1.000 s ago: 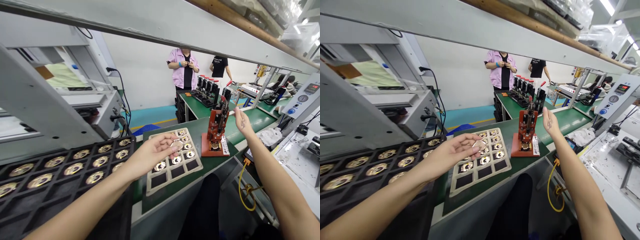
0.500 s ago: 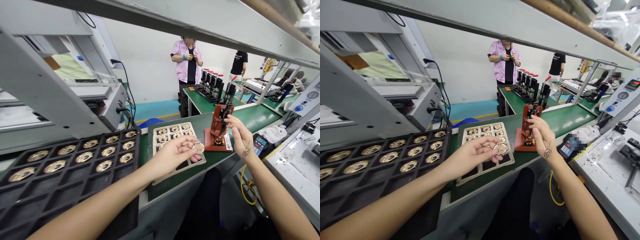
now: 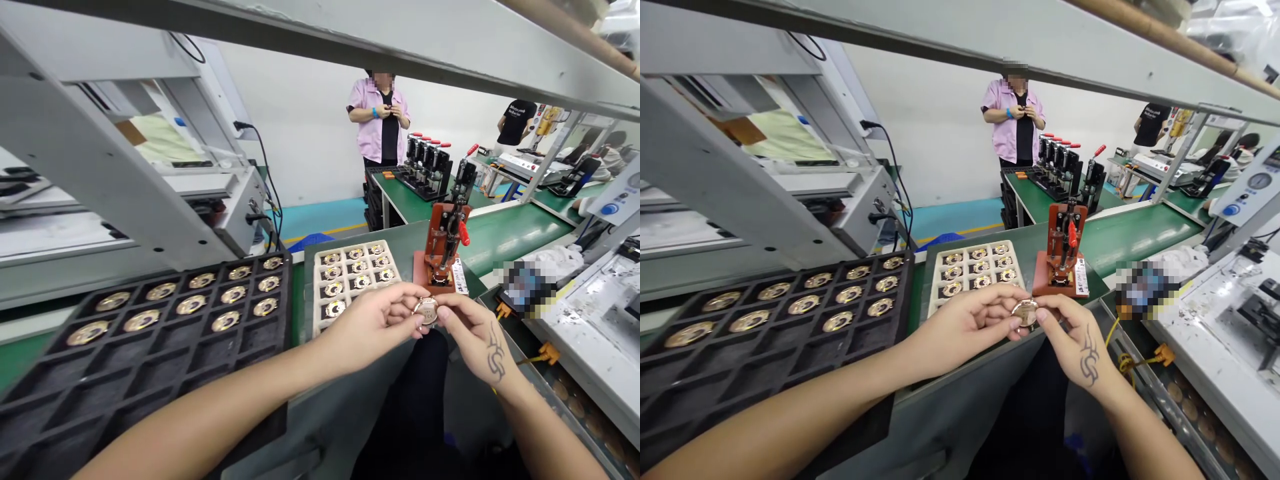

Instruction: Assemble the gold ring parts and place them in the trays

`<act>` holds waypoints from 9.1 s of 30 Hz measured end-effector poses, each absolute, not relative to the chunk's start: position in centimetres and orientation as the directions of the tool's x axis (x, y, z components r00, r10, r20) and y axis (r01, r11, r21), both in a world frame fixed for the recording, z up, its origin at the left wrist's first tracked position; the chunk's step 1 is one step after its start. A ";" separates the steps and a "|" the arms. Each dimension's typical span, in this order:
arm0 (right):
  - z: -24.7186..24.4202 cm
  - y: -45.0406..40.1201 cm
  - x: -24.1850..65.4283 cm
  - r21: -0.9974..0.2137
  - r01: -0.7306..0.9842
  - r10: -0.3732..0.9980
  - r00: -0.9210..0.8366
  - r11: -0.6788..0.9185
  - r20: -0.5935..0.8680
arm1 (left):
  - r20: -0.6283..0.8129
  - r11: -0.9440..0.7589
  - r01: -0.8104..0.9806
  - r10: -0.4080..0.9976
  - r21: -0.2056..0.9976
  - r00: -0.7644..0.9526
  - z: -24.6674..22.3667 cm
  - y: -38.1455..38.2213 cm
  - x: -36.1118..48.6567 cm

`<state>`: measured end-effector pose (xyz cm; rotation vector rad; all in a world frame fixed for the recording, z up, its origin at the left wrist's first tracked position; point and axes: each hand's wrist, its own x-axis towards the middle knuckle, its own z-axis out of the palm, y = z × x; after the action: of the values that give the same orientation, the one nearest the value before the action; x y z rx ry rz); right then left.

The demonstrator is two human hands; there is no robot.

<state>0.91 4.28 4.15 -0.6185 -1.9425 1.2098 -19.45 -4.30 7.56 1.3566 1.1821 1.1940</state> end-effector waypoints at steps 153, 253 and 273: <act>5.4 4.7 47.5 -0.422 0.907 0.796 0.261 -0.008 0.547 | 0.477 -0.692 0.030 0.528 0.721 0.703 11.0 12.6 10.8; -1.4 -9.1 25.1 -0.990 0.115 0.952 0.303 -0.086 -0.048 | -0.232 0.604 -0.300 0.646 0.738 0.728 -3.0 -0.1 5.9; -1.2 -8.7 23.7 -0.955 0.290 0.960 0.279 -0.055 0.030 | -0.183 0.522 -0.294 0.680 0.801 0.710 -2.9 -1.2 6.0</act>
<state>23.69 -8.68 -1.25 -1.5544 -1.1936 0.8458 6.01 -1.23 -2.92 0.8311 0.5201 0.6161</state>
